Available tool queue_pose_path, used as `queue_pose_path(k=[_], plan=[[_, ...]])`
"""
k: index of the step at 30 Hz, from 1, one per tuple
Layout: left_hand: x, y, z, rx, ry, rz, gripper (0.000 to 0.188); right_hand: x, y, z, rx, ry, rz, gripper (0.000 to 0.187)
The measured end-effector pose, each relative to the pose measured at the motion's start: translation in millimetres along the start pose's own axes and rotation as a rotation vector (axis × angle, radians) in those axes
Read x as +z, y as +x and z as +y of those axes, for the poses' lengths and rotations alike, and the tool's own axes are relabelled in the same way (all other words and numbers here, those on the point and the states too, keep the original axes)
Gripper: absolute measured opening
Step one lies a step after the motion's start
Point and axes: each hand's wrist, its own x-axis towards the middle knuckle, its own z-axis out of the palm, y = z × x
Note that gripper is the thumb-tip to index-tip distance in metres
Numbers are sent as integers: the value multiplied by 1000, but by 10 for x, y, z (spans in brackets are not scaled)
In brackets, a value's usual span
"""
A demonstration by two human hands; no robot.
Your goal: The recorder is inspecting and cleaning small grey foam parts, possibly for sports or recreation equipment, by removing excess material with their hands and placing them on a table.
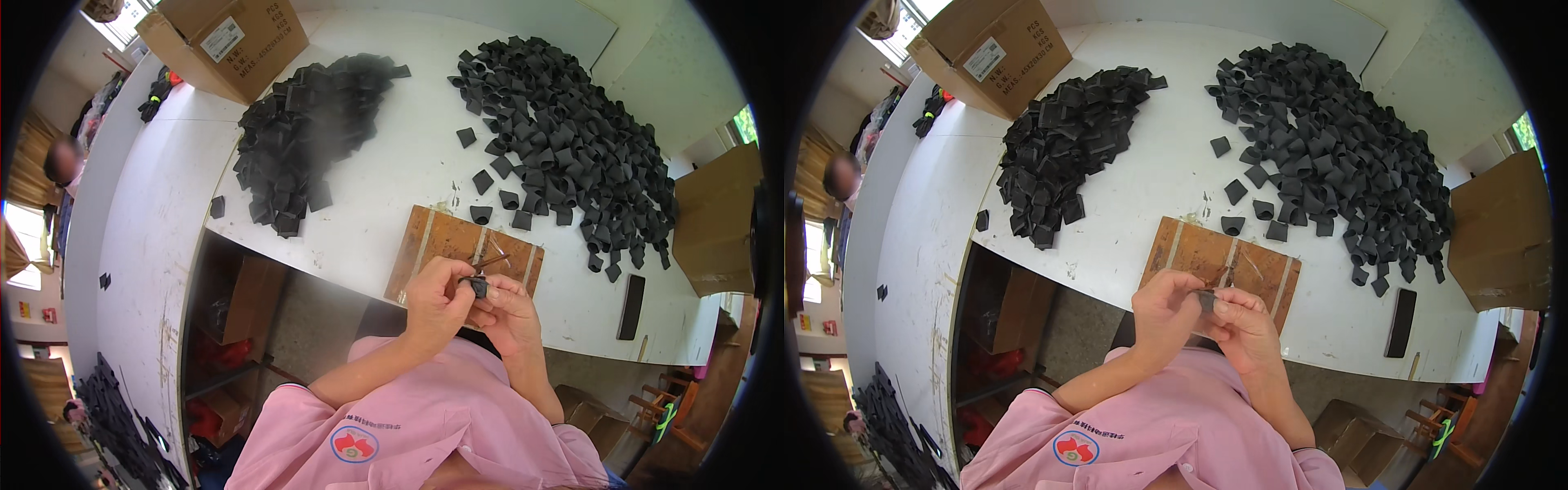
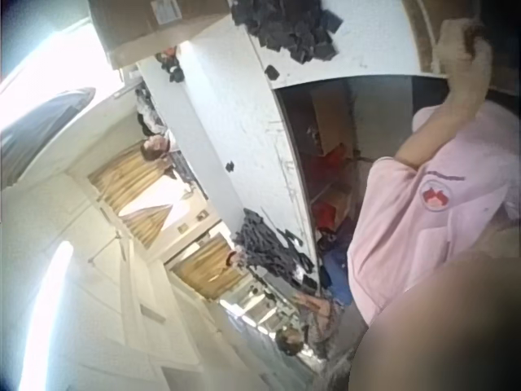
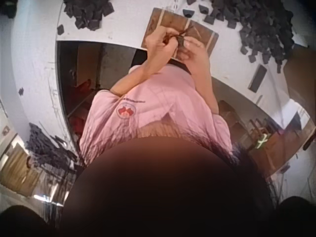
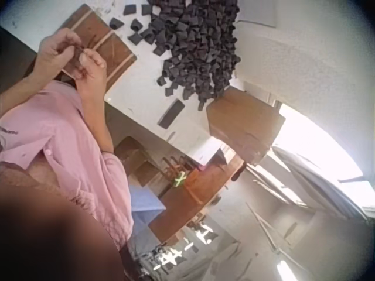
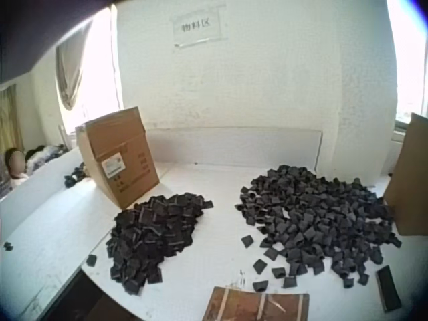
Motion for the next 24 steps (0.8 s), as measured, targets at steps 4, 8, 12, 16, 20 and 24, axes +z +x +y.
queue_pose_path(k=[4,8,12,16,20,24], plan=[[-5,50,182,-149,-154,-1,11,150,-49,-107,35,-51,7,17],[-164,210,357,-510,-1022,-281,8,270,7,-347,-155,-445,-105,20],[-211,360,512,-564,-1106,-346,9,348,158,-505,-199,-491,-170,21],[-195,341,61,-668,-1303,-332,17,171,215,-326,-69,-345,-57,22],[-123,326,363,-359,-1108,-405,11,366,130,-500,-209,-468,-115,24],[-89,428,393,-370,-1018,-321,14,187,298,-473,-172,-488,-165,24]])
